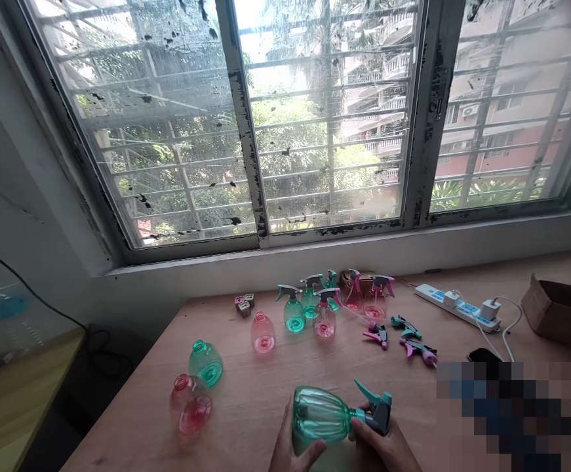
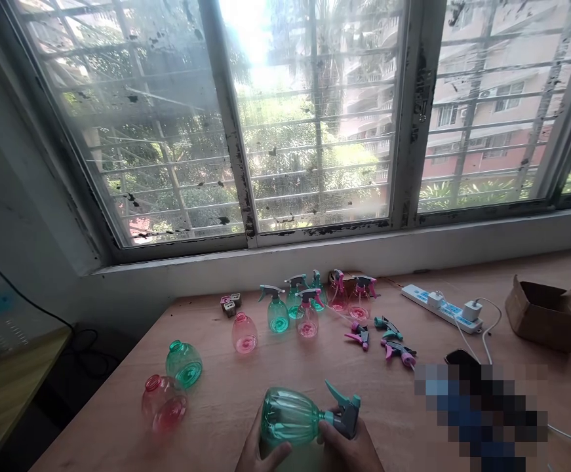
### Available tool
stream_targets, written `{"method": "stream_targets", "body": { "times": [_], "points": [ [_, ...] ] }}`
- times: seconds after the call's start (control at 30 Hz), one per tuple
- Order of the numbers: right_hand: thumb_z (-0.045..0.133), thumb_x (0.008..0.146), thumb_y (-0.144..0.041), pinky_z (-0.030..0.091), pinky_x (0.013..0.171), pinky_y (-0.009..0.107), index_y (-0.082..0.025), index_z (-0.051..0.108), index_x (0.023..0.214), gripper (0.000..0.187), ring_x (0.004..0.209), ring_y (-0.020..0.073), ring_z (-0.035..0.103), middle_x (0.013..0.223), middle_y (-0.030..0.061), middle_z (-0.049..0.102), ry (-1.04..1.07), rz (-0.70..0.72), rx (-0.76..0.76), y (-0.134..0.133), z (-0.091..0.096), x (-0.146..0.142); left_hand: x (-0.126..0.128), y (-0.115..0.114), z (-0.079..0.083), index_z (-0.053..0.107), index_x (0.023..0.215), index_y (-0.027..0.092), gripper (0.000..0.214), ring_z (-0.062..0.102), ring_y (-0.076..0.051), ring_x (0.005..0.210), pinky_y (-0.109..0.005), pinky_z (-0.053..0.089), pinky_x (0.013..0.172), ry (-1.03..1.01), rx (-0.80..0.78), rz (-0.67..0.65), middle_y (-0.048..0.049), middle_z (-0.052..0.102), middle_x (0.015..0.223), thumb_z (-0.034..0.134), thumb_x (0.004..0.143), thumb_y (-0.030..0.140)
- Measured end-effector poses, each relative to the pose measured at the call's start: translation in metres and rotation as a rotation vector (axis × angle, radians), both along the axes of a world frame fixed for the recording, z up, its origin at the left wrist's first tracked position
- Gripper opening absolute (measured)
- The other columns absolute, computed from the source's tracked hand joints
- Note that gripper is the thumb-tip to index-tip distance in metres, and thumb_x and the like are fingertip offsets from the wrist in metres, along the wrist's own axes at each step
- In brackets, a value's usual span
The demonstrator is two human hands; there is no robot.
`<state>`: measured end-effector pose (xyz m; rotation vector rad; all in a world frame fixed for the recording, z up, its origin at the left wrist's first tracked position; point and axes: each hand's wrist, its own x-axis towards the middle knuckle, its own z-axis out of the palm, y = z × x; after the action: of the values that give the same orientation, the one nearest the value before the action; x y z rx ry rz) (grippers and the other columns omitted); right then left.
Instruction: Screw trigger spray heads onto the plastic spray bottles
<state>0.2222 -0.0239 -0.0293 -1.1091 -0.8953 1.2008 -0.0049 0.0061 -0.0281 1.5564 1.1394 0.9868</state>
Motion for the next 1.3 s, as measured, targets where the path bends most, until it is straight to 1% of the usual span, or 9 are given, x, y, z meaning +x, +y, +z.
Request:
{"method": "stream_targets", "body": {
  "times": [0.07, 0.2, 0.37, 0.43, 0.57, 0.67, 0.8, 1.0, 1.3],
  "points": [
    [0.079, 0.066, -0.062, 0.046, 0.065, 0.035, -0.02, 0.063, 0.083, 0.047, 0.063, 0.0254, 0.067, 0.063, 0.0038, 0.074, 0.003, -0.019, 0.011, -0.001, 0.003, -0.001, 0.0, 0.001, 0.001, 0.041, 0.147, 0.013, 0.092, 0.035, -0.035, 0.145, -0.045, 0.022, 0.123, 0.028, -0.01, -0.022, -0.0168, 0.046, 0.153, 0.079, 0.07, 0.046],
    [0.078, 0.066, -0.063, 0.044, 0.063, 0.034, -0.02, 0.064, 0.081, 0.047, 0.062, 0.0254, 0.067, 0.063, 0.0035, 0.074, -0.014, -0.013, 0.013, -0.001, 0.006, 0.0, 0.002, 0.003, -0.005, 0.04, 0.148, 0.017, 0.098, 0.03, -0.034, 0.148, -0.045, 0.016, 0.124, 0.023, 0.003, 0.053, -0.0144, 0.041, 0.157, 0.083, 0.064, 0.04],
    [0.078, 0.067, -0.061, 0.043, 0.064, 0.035, -0.021, 0.064, 0.083, 0.046, 0.064, 0.0258, 0.067, 0.064, 0.0036, 0.075, -0.018, 0.044, 0.003, -0.002, 0.007, 0.003, 0.001, 0.003, -0.008, 0.033, 0.151, 0.017, 0.103, 0.032, -0.036, 0.147, -0.048, 0.019, 0.123, 0.001, 0.04, 0.006, -0.0152, 0.041, 0.156, 0.082, 0.065, 0.047],
    [0.078, 0.068, -0.061, 0.044, 0.065, 0.035, -0.021, 0.063, 0.084, 0.046, 0.065, 0.0253, 0.067, 0.064, 0.0034, 0.074, -0.015, 0.034, 0.009, -0.002, 0.009, 0.003, 0.0, 0.003, -0.006, 0.038, 0.149, 0.013, 0.097, 0.034, -0.037, 0.146, -0.048, 0.02, 0.123, 0.043, 0.049, -0.009, -0.0182, 0.044, 0.154, 0.079, 0.069, 0.049],
    [0.078, 0.067, -0.062, 0.043, 0.064, 0.035, -0.02, 0.063, 0.084, 0.048, 0.063, 0.0246, 0.066, 0.064, 0.0037, 0.074, -0.021, 0.018, 0.019, -0.003, 0.013, 0.002, -0.001, 0.003, -0.001, 0.047, 0.144, 0.015, 0.091, 0.033, -0.038, 0.145, -0.047, 0.019, 0.123, 0.077, 0.06, 0.013, -0.0159, 0.049, 0.151, 0.081, 0.067, 0.049],
    [0.078, 0.067, -0.063, 0.043, 0.063, 0.035, -0.02, 0.064, 0.084, 0.049, 0.062, 0.0243, 0.066, 0.064, 0.0039, 0.074, -0.034, 0.013, 0.024, -0.003, 0.013, 0.001, 0.0, 0.002, -0.001, 0.036, 0.15, 0.016, 0.099, 0.027, -0.038, 0.148, -0.048, 0.016, 0.124, 0.061, 0.012, 0.023, -0.0149, 0.039, 0.158, 0.08, 0.068, 0.05],
    [0.078, 0.066, -0.064, 0.043, 0.061, 0.033, -0.021, 0.064, 0.083, 0.049, 0.061, 0.0237, 0.066, 0.062, 0.0037, 0.074, -0.032, -0.017, 0.028, -0.002, 0.01, -0.001, 0.0, 0.003, -0.003, 0.022, 0.156, 0.019, 0.111, 0.026, -0.036, 0.149, -0.046, 0.019, 0.124, 0.028, -0.019, -0.065, -0.0127, 0.038, 0.159, 0.081, 0.067, 0.049],
    [0.078, 0.069, -0.062, 0.044, 0.062, 0.033, -0.02, 0.065, 0.084, 0.047, 0.062, 0.0233, 0.066, 0.065, 0.0046, 0.075, -0.028, 0.007, 0.023, 0.0, 0.006, 0.001, 0.0, 0.002, -0.002, 0.041, 0.148, 0.016, 0.092, 0.032, -0.036, 0.147, -0.046, 0.019, 0.124, 0.059, 0.008, -0.018, -0.0137, 0.042, 0.157, 0.079, 0.071, 0.049],
    [0.074, 0.076, -0.057, 0.047, 0.068, 0.037, -0.02, 0.064, 0.091, 0.041, 0.069, 0.0266, 0.068, 0.07, 0.0051, 0.076, -0.09, 0.046, 0.045, 0.004, -0.01, 0.009, 0.0, 0.004, -0.004, 0.027, 0.154, 0.019, 0.105, 0.036, -0.037, 0.144, -0.049, 0.027, 0.121, 0.081, 0.067, -0.071, -0.0148, 0.043, 0.155, 0.082, 0.068, 0.042]
  ]
}}
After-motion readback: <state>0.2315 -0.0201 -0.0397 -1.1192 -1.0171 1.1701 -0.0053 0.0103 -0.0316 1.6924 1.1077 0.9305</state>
